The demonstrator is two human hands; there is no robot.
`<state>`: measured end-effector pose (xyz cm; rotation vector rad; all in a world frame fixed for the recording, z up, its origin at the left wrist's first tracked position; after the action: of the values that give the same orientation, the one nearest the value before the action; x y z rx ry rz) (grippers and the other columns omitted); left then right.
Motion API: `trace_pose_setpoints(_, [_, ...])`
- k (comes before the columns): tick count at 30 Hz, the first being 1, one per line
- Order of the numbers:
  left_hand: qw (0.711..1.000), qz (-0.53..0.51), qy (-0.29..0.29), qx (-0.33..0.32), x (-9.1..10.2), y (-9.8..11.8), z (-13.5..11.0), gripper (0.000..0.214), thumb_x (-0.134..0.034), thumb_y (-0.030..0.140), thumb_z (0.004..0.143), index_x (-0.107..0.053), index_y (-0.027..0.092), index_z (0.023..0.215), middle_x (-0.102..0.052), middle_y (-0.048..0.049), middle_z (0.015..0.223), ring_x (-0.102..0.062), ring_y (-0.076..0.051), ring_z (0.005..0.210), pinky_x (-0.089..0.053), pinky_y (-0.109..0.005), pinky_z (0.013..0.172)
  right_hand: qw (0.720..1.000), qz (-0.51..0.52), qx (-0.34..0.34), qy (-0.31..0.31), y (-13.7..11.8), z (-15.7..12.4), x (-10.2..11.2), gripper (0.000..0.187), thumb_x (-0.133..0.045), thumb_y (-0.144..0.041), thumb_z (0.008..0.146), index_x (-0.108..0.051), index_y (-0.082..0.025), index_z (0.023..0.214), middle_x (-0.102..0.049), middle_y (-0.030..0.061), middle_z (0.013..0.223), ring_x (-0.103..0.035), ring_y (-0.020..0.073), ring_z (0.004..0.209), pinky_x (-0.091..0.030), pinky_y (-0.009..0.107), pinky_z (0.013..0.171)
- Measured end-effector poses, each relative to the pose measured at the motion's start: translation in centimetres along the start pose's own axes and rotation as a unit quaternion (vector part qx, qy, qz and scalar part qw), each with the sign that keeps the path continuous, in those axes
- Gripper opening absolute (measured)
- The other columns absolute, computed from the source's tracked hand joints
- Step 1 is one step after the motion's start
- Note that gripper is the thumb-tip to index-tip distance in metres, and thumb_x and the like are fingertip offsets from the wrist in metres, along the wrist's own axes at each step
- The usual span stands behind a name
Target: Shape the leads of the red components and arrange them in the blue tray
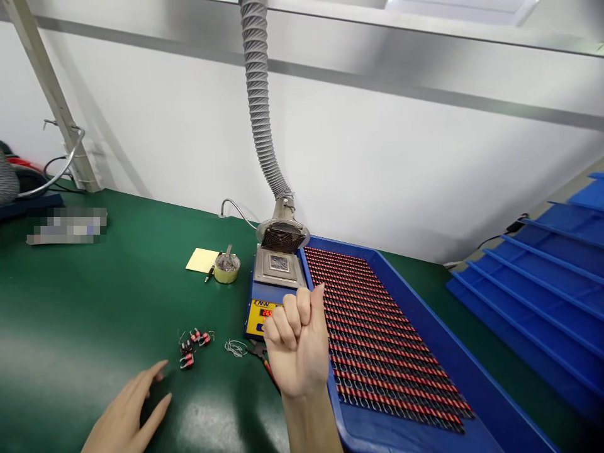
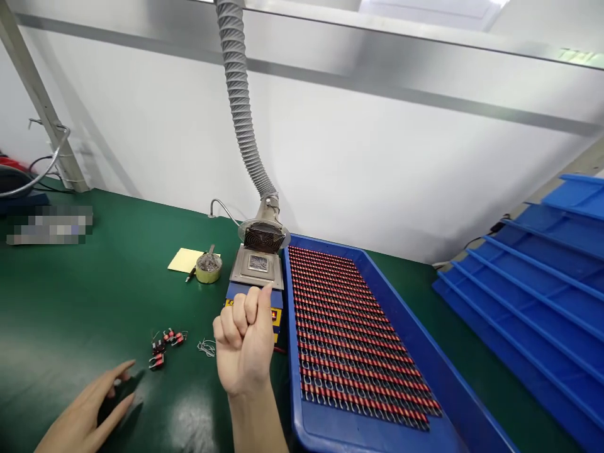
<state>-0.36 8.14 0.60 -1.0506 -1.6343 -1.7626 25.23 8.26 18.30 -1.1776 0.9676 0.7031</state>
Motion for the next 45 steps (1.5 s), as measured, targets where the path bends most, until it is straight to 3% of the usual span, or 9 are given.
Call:
trace_pose_setpoints(8, [0.998, 0.000, -0.006, -0.065, -0.9, 2.2, 2.9, 0.028, -0.050, 0.038, 0.087, -0.061, 0.029, 0.111, -0.067, -0.0014, 0.115, -0.059, -0.026, 0.111, -0.047, -0.044, 0.095, 0.998, 0.022, -0.021, -0.058, 0.9, -0.7, -0.6, 0.060, -0.055, -0.062, 0.084, -0.029, -0.019, 0.050, -0.023, -0.0113, 0.037, -0.012, 0.0040, 0.032, -0.018, 0.019, 0.037])
trace_pose_setpoints(12, [0.995, 0.010, -0.049, -0.089, -1.6, 2.7, 2.7, 0.020, -0.052, 0.034, 0.088, -0.063, 0.028, 0.104, -0.068, -0.0007, 0.109, -0.060, -0.024, 0.105, -0.046, -0.041, 0.091, 0.996, 0.040, -0.038, -0.065, 1.1, -0.7, -0.6, 0.062, -0.054, -0.063, 0.084, -0.026, -0.019, 0.050, -0.021, -0.0116, 0.037, -0.010, 0.0032, 0.032, -0.016, 0.018, 0.038])
trace_pose_setpoints(18, [0.991, 0.007, -0.079, -0.112, -0.9, 4.6, 2.2, 0.032, -0.055, 0.033, 0.089, -0.056, 0.031, 0.121, -0.067, 0.0004, 0.097, -0.061, -0.022, 0.094, -0.045, -0.036, 0.086, 0.996, 0.044, -0.044, -0.065, 1.5, -1.1, -0.7, 0.062, -0.054, -0.061, 0.084, -0.022, -0.020, 0.052, -0.020, -0.0115, 0.038, -0.008, 0.0032, 0.033, -0.015, 0.019, 0.038])
trace_pose_setpoints(24, [0.988, 0.020, -0.108, -0.112, -0.6, 5.4, 2.0, 0.016, -0.057, 0.037, 0.088, -0.064, 0.027, 0.098, -0.065, 0.0000, 0.088, -0.059, -0.022, 0.087, -0.044, -0.036, 0.081, 0.994, 0.062, -0.047, -0.081, 1.7, -1.4, -0.9, 0.061, -0.058, -0.053, 0.086, -0.019, -0.020, 0.052, -0.018, -0.0117, 0.039, -0.006, 0.0031, 0.033, -0.013, 0.018, 0.035])
trace_pose_setpoints(33, [0.983, -0.025, -0.144, -0.109, -0.7, 6.0, 1.9, 0.017, -0.060, 0.035, 0.085, -0.066, 0.028, 0.099, -0.067, -0.0014, 0.089, -0.059, -0.024, 0.089, -0.043, -0.036, 0.082, 0.993, 0.023, -0.066, -0.093, 2.0, -1.6, -1.2, 0.057, -0.053, -0.051, 0.090, -0.025, -0.020, 0.051, -0.018, -0.0120, 0.039, -0.006, 0.0032, 0.032, -0.015, 0.017, 0.034])
trace_pose_setpoints(36, [0.977, -0.067, -0.169, -0.112, 0.9, 7.7, 2.1, 0.015, -0.060, 0.031, 0.085, -0.066, 0.027, 0.097, -0.067, 0.0002, 0.091, -0.061, -0.020, 0.089, -0.046, -0.029, 0.082, 0.988, -0.107, -0.015, -0.114, 1.4, -1.3, -1.0, 0.052, -0.048, -0.059, 0.089, -0.047, -0.019, 0.054, -0.040, -0.0063, 0.045, -0.036, 0.0071, 0.037, -0.034, 0.020, 0.044])
trace_pose_setpoints(38, [0.971, -0.128, -0.159, -0.124, 3.3, 10.0, 2.7, 0.017, -0.058, 0.030, 0.085, -0.065, 0.026, 0.100, -0.066, -0.0012, 0.100, -0.059, -0.019, 0.097, -0.045, -0.029, 0.089, 0.963, -0.237, 0.054, -0.118, 0.5, -1.0, -0.6, 0.040, -0.053, -0.056, 0.087, -0.061, -0.021, 0.070, -0.059, 0.0005, 0.066, -0.057, 0.0152, 0.063, -0.045, 0.028, 0.061])
trace_pose_setpoints(42, [0.947, -0.222, -0.091, -0.215, 8.6, 16.1, 4.1, 0.015, -0.060, 0.028, 0.084, -0.065, 0.025, 0.098, -0.062, -0.0020, 0.096, -0.058, -0.019, 0.091, -0.045, -0.029, 0.082, 0.896, -0.420, 0.134, -0.050, -0.9, -0.3, 0.7, 0.013, -0.062, -0.039, 0.087, -0.066, -0.026, 0.087, -0.064, 0.0008, 0.090, -0.059, 0.0182, 0.091, -0.045, 0.030, 0.081])
trace_pose_setpoints(45, [0.925, -0.275, -0.038, -0.261, 10.5, 19.5, 4.9, 0.017, -0.063, 0.027, 0.083, -0.066, 0.025, 0.100, -0.060, -0.0034, 0.105, -0.057, -0.020, 0.099, -0.044, -0.031, 0.090, 0.898, -0.428, 0.083, -0.053, -0.8, -0.1, 0.8, 0.015, -0.065, -0.041, 0.085, -0.067, -0.025, 0.086, -0.065, 0.0013, 0.089, -0.060, 0.0181, 0.091, -0.047, 0.028, 0.079])
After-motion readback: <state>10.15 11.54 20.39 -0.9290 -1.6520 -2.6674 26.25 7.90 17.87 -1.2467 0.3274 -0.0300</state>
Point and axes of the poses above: each hand's wrist, its own z-axis towards the middle knuckle, its own x-axis out of the back of the hand, y = z × x, the point moved 3 cm from there along z, towards the middle knuckle
